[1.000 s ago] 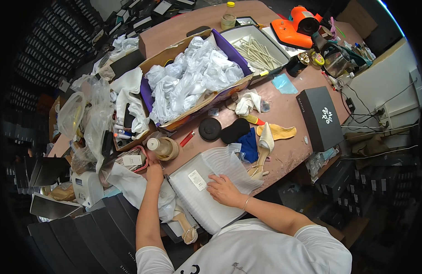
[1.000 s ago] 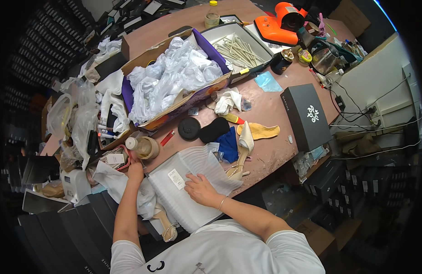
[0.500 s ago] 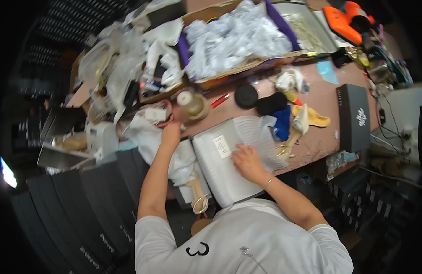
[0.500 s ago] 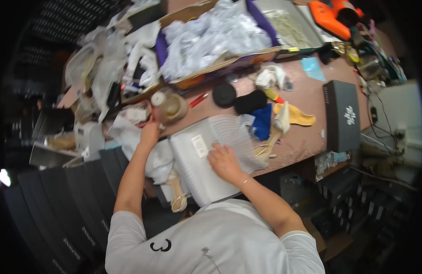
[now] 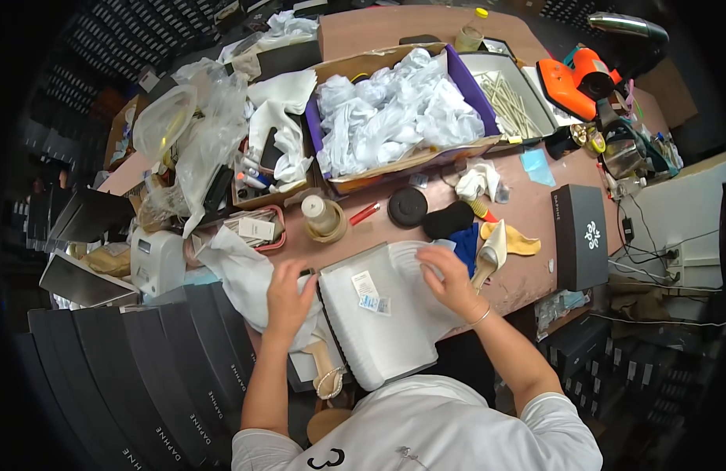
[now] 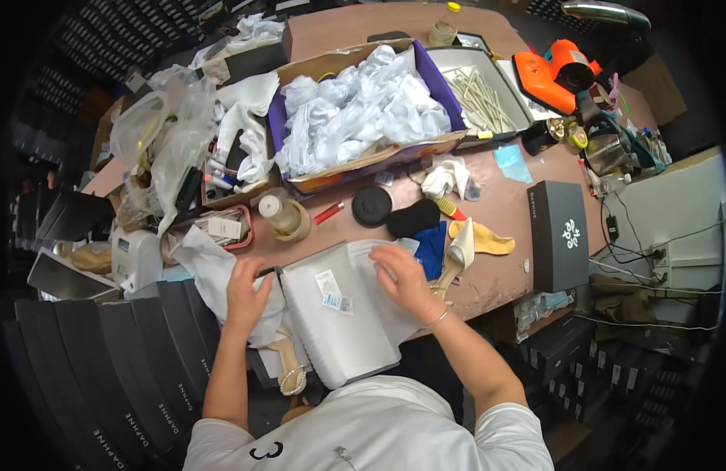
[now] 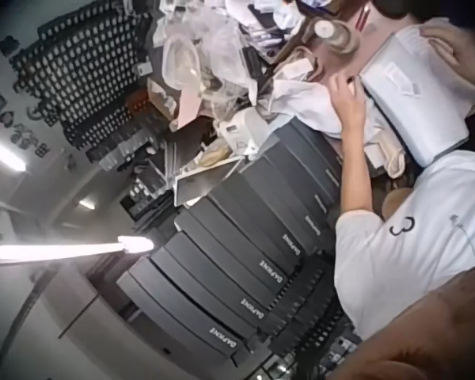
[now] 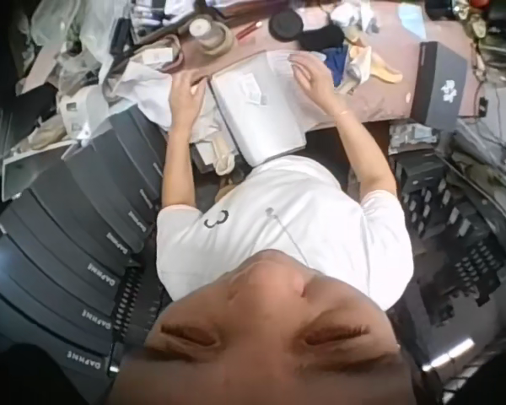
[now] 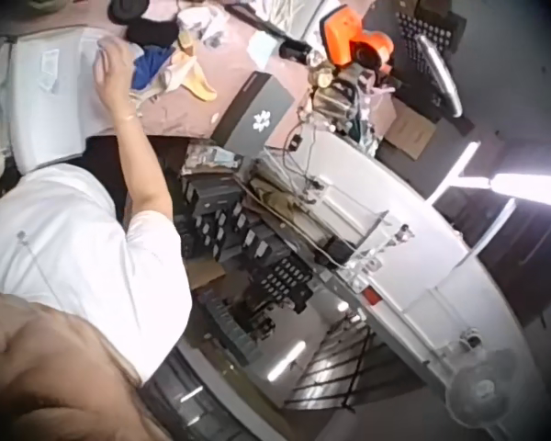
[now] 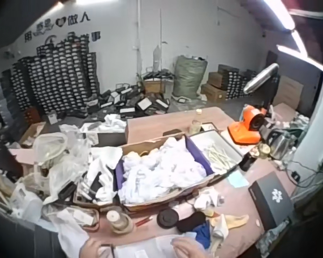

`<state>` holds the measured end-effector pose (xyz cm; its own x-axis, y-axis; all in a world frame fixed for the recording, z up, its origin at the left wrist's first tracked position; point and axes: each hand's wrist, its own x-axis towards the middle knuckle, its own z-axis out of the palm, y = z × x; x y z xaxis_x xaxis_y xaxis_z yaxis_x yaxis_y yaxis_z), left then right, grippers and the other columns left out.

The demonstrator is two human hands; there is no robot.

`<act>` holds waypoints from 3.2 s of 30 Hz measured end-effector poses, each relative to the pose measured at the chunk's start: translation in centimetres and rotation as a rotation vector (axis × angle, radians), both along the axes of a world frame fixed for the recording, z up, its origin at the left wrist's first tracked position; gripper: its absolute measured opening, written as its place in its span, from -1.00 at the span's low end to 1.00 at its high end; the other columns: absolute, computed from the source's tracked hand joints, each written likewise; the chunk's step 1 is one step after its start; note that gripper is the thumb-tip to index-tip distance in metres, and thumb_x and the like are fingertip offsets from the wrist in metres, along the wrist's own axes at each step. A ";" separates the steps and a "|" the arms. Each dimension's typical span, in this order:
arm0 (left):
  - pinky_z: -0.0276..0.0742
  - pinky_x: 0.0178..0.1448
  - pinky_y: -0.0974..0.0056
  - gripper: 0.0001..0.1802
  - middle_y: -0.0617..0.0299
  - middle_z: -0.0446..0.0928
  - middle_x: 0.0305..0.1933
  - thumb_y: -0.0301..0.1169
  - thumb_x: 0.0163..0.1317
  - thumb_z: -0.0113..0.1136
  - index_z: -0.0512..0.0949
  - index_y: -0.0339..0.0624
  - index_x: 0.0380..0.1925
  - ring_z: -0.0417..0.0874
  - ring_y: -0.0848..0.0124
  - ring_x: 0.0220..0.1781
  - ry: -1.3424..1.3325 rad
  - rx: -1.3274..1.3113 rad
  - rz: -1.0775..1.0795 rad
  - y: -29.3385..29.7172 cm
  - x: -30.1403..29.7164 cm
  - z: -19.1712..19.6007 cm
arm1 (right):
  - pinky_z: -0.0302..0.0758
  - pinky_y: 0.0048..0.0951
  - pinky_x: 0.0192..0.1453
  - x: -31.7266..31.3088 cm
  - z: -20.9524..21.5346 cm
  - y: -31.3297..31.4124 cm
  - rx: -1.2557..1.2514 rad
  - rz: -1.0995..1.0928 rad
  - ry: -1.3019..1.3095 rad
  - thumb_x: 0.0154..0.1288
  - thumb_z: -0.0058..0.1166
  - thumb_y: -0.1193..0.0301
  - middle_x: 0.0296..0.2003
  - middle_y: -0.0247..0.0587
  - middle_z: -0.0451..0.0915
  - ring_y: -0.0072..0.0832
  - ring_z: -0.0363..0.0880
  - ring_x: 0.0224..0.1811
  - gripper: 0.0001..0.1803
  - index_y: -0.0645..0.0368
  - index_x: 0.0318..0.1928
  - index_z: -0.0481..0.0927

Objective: Packing high-heeled shoes into brand-labeled boxes with protective paper.

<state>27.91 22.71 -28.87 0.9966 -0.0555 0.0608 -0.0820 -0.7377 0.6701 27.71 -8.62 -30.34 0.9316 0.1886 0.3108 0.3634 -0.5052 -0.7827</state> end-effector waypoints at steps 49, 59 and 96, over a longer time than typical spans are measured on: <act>0.48 -0.05 0.12 -0.77 -0.05 0.51 -0.21 -0.64 0.11 0.08 0.56 -0.34 -0.20 0.57 0.01 -0.16 -0.002 0.411 0.461 17.6 -0.3 -7.7 | 0.51 -0.08 -0.19 30.4 -1.4 -1.4 -0.490 0.098 0.067 0.14 0.08 0.49 -0.34 0.11 0.56 0.07 0.56 -0.33 -0.59 0.19 0.05 0.44; 0.49 -0.04 0.15 -0.71 -0.06 0.50 -0.16 -0.67 0.09 0.05 0.53 -0.39 -0.14 0.57 0.02 -0.16 0.018 0.283 0.499 17.2 -0.4 -8.1 | 0.51 -0.29 -0.27 25.8 5.8 -1.7 -0.572 0.212 0.439 0.15 0.10 0.49 -0.30 0.04 0.59 -0.23 0.61 -0.41 -0.72 0.25 -0.09 0.56; 0.57 -0.11 0.31 -0.56 0.11 0.58 -0.10 -0.36 0.22 0.26 0.42 -0.34 0.03 0.63 0.39 -0.15 0.657 -1.034 0.697 3.8 -20.6 -15.4 | 0.42 -0.21 -0.19 22.1 1.5 -0.6 -0.816 0.135 -0.410 0.14 0.18 0.34 -0.41 -0.17 0.50 -0.23 0.50 -0.27 -0.82 0.08 -0.23 0.63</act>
<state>7.30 26.50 -44.26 0.6626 0.2374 -0.7104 0.6259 0.3455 0.6992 49.76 -9.18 -28.87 0.7322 0.5933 0.3346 0.6295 -0.7770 0.0001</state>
